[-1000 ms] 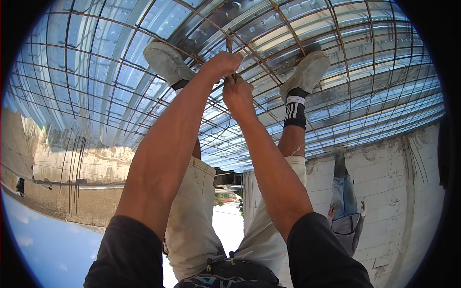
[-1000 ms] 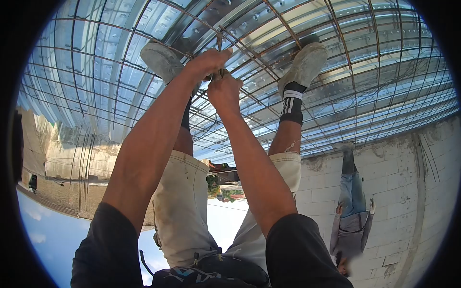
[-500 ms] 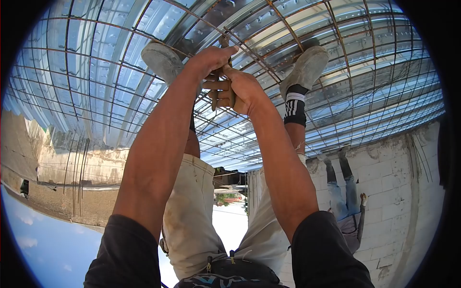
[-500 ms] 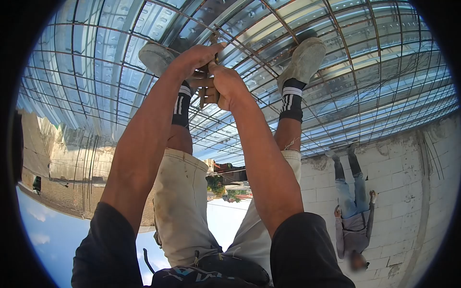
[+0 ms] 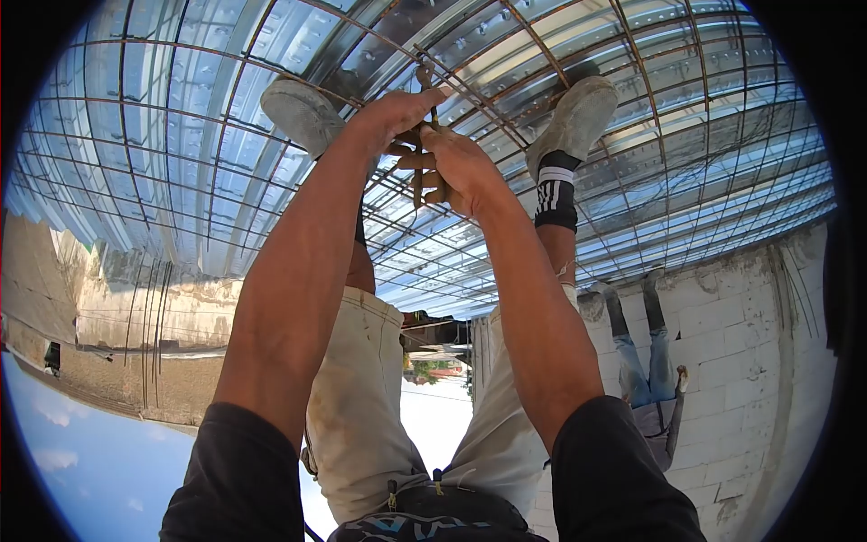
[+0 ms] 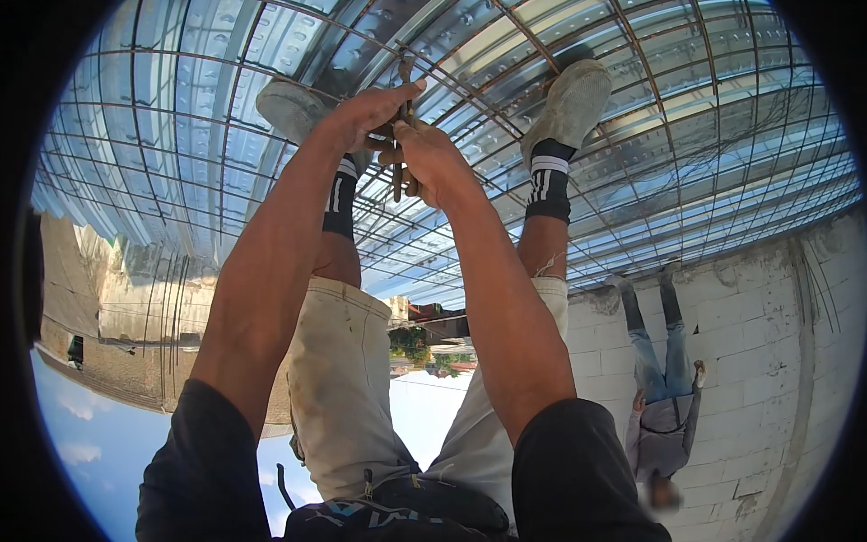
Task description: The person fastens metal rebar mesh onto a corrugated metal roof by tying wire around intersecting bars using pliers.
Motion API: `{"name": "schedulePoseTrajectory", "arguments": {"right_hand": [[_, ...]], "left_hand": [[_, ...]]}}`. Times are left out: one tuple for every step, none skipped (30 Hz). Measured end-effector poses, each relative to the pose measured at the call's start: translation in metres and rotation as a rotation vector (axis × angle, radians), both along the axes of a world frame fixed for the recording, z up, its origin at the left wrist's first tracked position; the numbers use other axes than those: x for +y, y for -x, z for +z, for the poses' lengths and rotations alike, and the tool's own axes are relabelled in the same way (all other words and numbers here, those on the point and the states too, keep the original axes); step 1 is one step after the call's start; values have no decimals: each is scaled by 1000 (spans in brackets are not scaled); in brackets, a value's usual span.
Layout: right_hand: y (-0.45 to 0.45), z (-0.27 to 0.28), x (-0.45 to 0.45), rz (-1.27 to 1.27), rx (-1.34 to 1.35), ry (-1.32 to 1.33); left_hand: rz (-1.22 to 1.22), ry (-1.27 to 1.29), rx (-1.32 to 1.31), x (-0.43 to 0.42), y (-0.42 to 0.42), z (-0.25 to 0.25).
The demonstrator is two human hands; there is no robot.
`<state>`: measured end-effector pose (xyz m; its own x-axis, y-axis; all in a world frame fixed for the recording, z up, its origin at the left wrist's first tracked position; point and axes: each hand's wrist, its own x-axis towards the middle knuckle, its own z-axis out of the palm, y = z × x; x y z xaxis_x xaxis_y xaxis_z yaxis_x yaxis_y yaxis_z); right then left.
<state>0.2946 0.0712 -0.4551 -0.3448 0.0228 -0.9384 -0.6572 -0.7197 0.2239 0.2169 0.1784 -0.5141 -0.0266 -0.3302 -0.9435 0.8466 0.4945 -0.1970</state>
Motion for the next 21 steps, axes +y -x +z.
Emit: {"name": "schedulePoseTrajectory", "arguments": {"right_hand": [[-2, 0, 3, 57, -1, 3], [-4, 0, 7, 114, -3, 8], [-6, 1, 11, 172, -6, 12], [-6, -1, 12, 168, -3, 9], [-6, -2, 12, 165, 1, 6], [-5, -2, 12, 162, 6, 3], [-4, -3, 12, 173, -2, -1], [-2, -5, 12, 183, -12, -7], [0, -6, 11, 192, -21, -11], [4, -6, 10, 173, -45, 10], [9, -6, 9, 155, -68, 32], [11, -3, 12, 139, -91, 54], [12, 0, 14, 101, -112, 84], [13, 4, 16, 63, -133, 113], [13, 7, 20, 24, -154, 141], [15, 6, 21, -30, -147, 163], [17, 6, 20, -85, -139, 186], [20, 5, 17, -138, -131, 211], [22, 3, 14, -105, -105, 199], [23, -1, 11, -71, -79, 185], [25, -4, 9, -37, -54, 169]], "left_hand": [[32, -5, 16, -2, 2, -1], [65, -10, 31, -4, 4, -3], [97, -14, 45, -5, 4, -3], [89, -29, 49, -5, 3, -4], [81, -42, 55, -4, 2, -4], [74, -56, 62, -4, 3, -4], [76, -63, 61, -5, 3, -4], [76, -72, 60, -5, 3, -4], [74, -79, 60, -6, 4, -5], [52, -86, 54, -6, 5, -6], [29, -93, 49, -6, 5, -8], [8, -98, 44, -7, 7, -12], [-10, -99, 31, -9, 9, -15], [-27, -100, 19, -9, 11, -18], [-46, -103, 6, -10, 13, -22], [-90, -113, -7, -9, 14, -26], [-134, -121, -19, -9, 15, -30], [-177, -127, -32, -8, 14, -29], [-217, -111, -50, -6, 14, -28], [-257, -97, -69, -2, 13, -29], [-297, -84, -88, 1, 13, -29]]}}
